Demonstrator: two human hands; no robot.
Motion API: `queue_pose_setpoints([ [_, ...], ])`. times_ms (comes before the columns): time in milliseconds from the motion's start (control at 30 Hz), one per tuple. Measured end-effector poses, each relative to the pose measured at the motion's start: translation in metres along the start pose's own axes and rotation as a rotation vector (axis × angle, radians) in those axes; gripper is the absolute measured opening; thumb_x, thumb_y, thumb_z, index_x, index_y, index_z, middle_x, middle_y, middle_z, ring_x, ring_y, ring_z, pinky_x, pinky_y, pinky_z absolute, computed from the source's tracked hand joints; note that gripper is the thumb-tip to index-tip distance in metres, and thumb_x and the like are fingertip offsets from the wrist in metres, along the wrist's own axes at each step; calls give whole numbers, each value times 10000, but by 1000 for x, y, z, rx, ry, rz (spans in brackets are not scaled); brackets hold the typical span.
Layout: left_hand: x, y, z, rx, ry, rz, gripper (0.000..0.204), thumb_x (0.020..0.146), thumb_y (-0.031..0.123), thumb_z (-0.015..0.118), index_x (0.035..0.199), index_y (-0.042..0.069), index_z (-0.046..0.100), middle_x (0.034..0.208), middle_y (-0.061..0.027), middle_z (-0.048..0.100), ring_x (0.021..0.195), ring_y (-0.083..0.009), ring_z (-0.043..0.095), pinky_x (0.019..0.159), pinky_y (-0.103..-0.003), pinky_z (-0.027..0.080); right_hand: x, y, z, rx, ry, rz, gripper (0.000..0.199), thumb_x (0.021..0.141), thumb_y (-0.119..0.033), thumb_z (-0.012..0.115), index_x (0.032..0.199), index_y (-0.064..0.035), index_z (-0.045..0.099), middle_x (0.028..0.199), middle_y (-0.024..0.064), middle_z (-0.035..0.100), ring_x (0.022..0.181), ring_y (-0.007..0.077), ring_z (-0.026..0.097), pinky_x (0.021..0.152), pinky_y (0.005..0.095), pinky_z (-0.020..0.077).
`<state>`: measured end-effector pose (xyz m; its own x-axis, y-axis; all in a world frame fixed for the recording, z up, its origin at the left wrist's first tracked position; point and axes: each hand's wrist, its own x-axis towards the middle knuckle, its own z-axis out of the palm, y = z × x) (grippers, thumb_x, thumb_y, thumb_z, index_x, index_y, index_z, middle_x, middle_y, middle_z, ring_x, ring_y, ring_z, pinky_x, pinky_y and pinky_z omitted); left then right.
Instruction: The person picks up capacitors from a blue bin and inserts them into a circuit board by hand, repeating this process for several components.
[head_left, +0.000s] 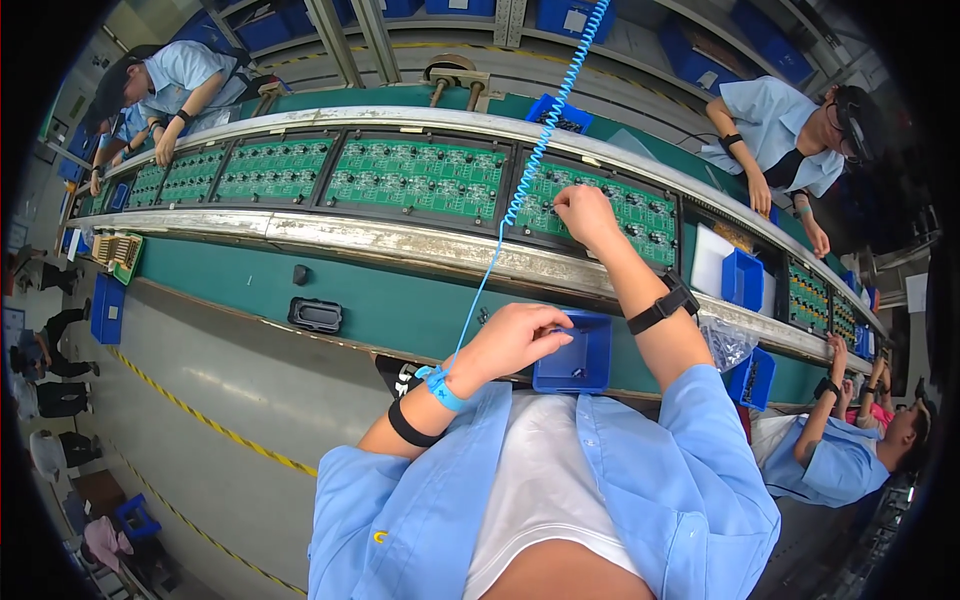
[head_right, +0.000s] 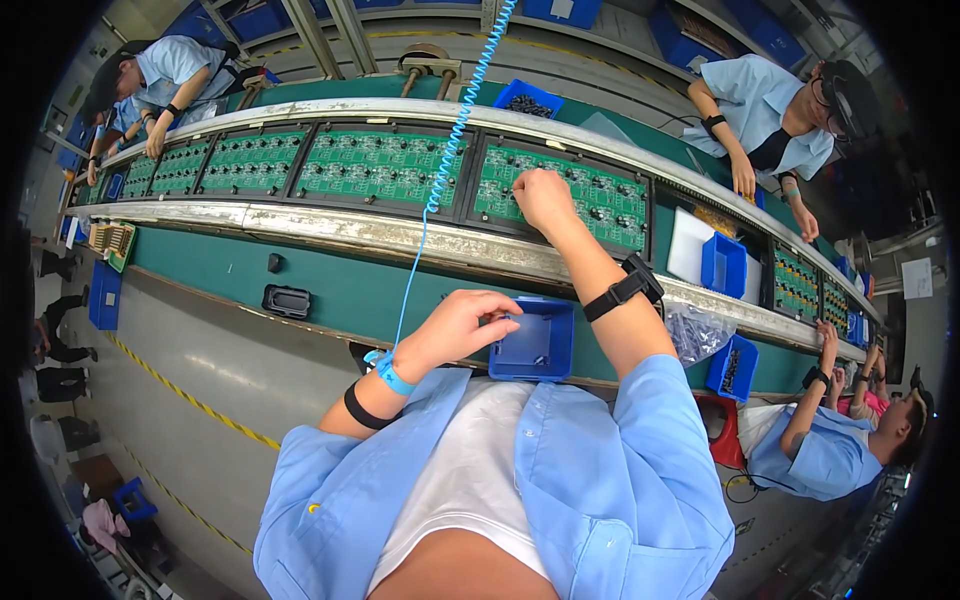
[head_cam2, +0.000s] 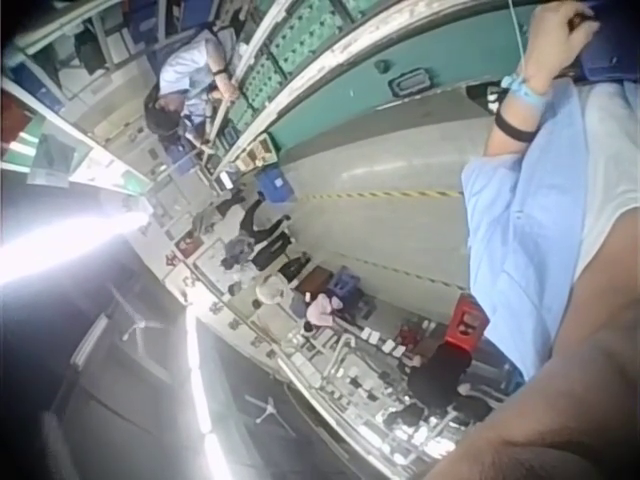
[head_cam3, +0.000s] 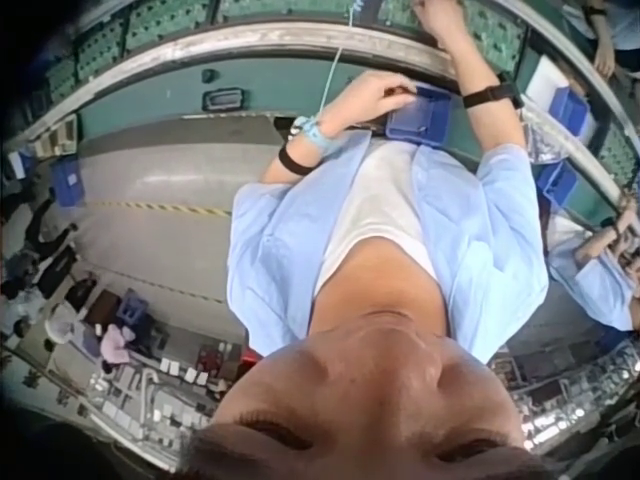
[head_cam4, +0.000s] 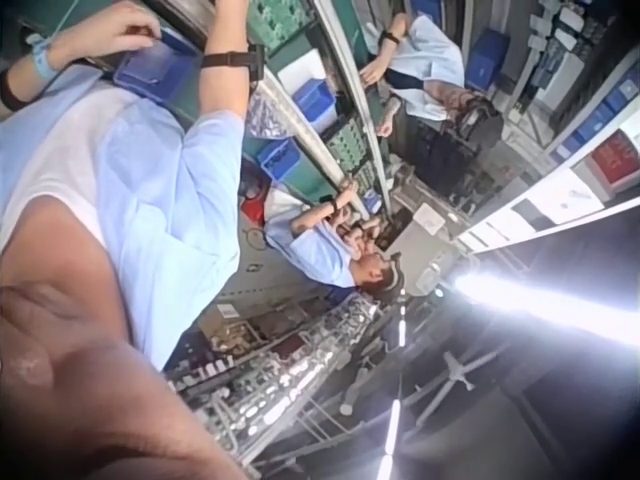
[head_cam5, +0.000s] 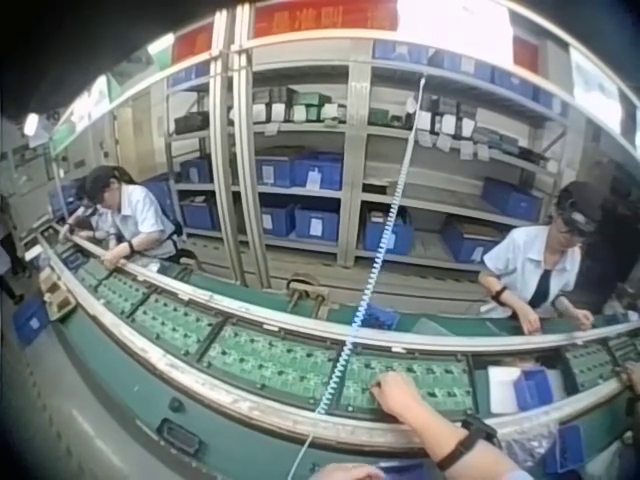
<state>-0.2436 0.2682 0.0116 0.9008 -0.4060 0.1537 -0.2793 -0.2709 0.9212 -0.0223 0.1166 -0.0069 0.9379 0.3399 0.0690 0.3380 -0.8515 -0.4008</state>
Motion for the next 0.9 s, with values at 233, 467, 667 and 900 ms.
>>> queue_pose_setpoints([
  [233, -5, -6, 0, -72, 85, -27, 153, 921, 128, 763, 1025, 15, 755, 804, -81, 686, 697, -181, 651, 651, -309, 519, 2, 2, 0, -1, -8, -4, 137, 863, -144, 711, 947, -101, 810, 952, 169, 773, 941, 378, 732, 876, 486, 583],
  [467, -4, -10, -6, -150, 224, -54, 141, 929, 85, 744, 1048, 11, 756, 878, -65, 696, 775, -146, 661, 695, -287, 522, 1, -1, 9, -100, 57, -48, 133, 868, -157, 706, 918, -78, 800, 914, 174, 768, 897, 376, 733, 851, 488, 582],
  [667, -10, -18, -16, -331, 333, -84, 195, 974, 35, 690, 1164, -2, 720, 953, -25, 704, 876, -112, 667, 769, -267, 536, -1, -9, 13, -115, 78, -32, 128, 872, -161, 703, 920, -88, 796, 900, 166, 767, 880, 376, 734, 844, 499, 581],
  [900, -15, -13, -32, -568, 429, -221, 238, 996, 29, 678, 1232, 0, 686, 1006, -26, 718, 911, -98, 675, 825, -245, 540, -9, -21, 11, -101, 99, -47, 143, 873, -170, 705, 943, -88, 798, 914, 162, 768, 890, 370, 732, 835, 495, 580],
])
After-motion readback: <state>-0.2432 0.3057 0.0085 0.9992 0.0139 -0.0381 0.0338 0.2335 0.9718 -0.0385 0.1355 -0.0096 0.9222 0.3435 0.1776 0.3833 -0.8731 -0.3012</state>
